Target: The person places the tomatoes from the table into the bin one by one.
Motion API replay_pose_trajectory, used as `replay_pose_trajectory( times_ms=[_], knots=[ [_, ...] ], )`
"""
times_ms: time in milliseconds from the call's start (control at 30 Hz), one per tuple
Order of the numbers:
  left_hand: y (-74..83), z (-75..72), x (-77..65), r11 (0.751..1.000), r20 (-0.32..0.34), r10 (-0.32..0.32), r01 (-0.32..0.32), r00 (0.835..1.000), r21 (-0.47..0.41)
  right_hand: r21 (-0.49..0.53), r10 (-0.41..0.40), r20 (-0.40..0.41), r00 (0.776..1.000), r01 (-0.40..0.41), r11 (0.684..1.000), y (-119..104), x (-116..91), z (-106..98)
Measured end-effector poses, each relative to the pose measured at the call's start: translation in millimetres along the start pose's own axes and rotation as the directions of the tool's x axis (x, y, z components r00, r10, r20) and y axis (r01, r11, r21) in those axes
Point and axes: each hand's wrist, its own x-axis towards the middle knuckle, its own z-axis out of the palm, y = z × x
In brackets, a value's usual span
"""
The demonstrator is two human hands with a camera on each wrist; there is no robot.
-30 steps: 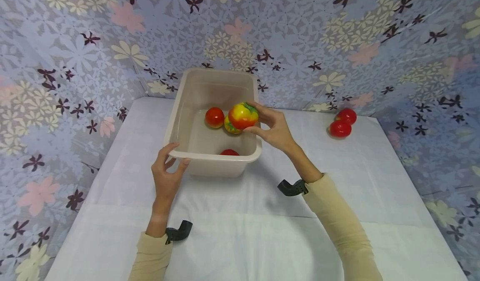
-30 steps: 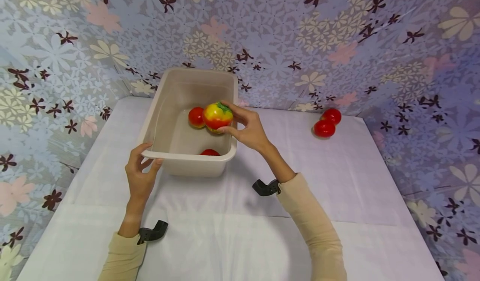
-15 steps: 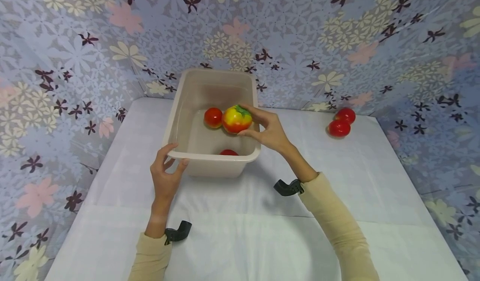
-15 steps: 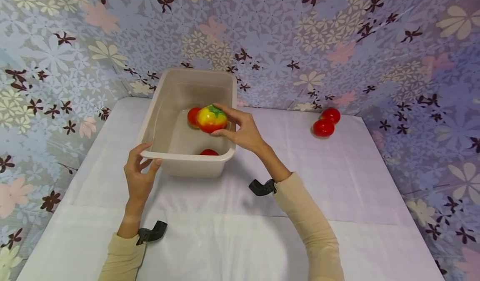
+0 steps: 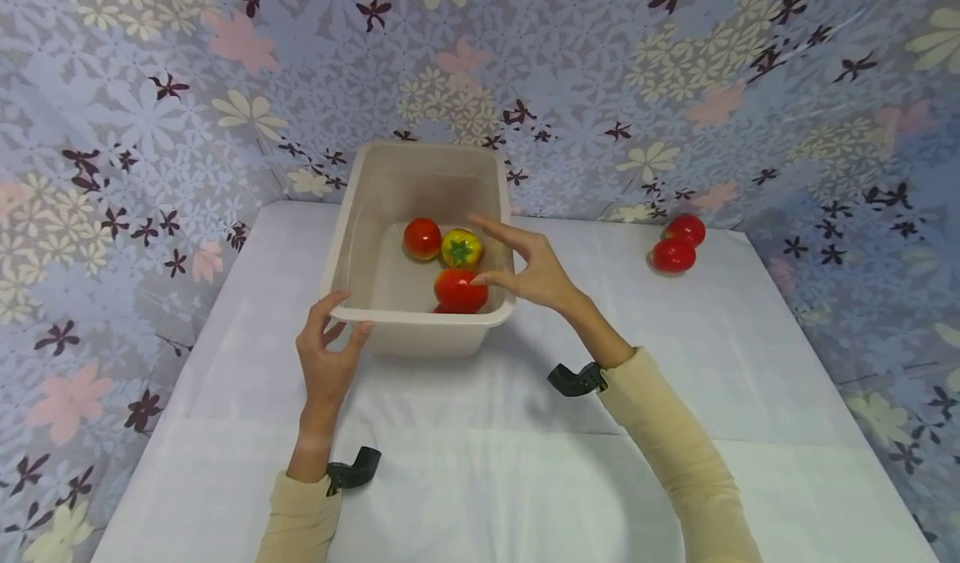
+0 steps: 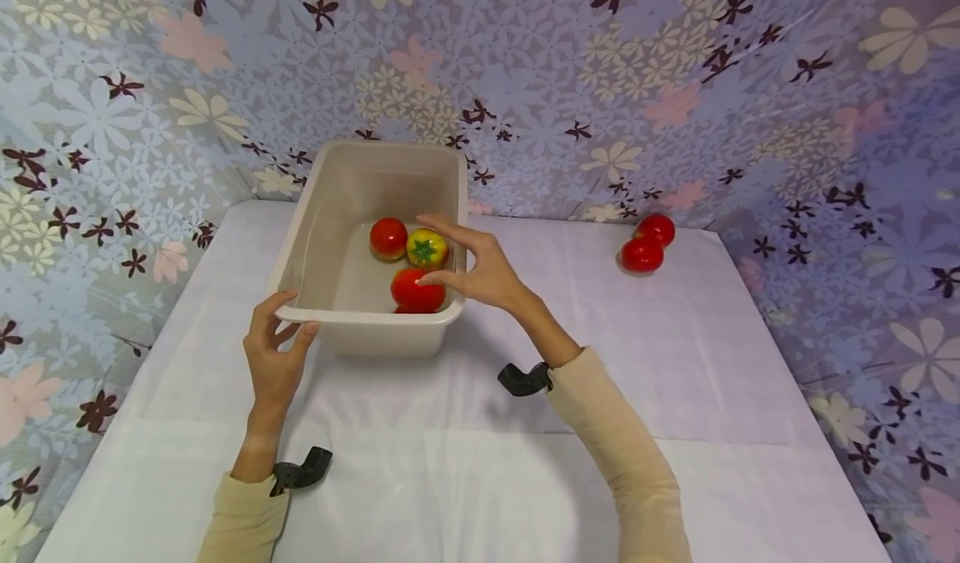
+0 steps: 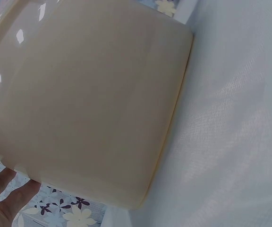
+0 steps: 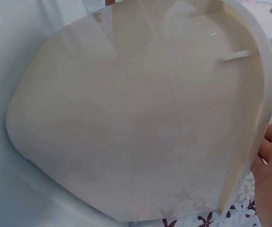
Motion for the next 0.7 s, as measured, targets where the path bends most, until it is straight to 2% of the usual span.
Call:
replay_pose_trajectory(
  times_ms=[100,333,533,700],
  knots=[
    [0.5,-0.3,-1.3,1.0,0.0,0.009,-0.009,1.0,-0.01,-0.041,0.025,-0.011,1.0,-0.025,0.999,0,-3,-2],
    [-1.7,-0.4,-2.0,0.999,0.001,0.03,-0.03,1.0,-0.021,-0.073,0.046,-0.06,0.997,-0.05,0.996,-27,-8,-13],
    [-1.9,1.1,-1.6,0.999,-0.007,0.03,-0.03,1.0,-0.023,-0.113,0.028,-0.134,0.991,-0.043,0.993,-23,-14,-25],
    [-1.3,1.2,-1.6,0.999,-0.013,0.029,-0.029,0.999,-0.018,-0.137,0.034,-0.235,0.972,-0.067,0.988,-10,-20,-35]
  ],
)
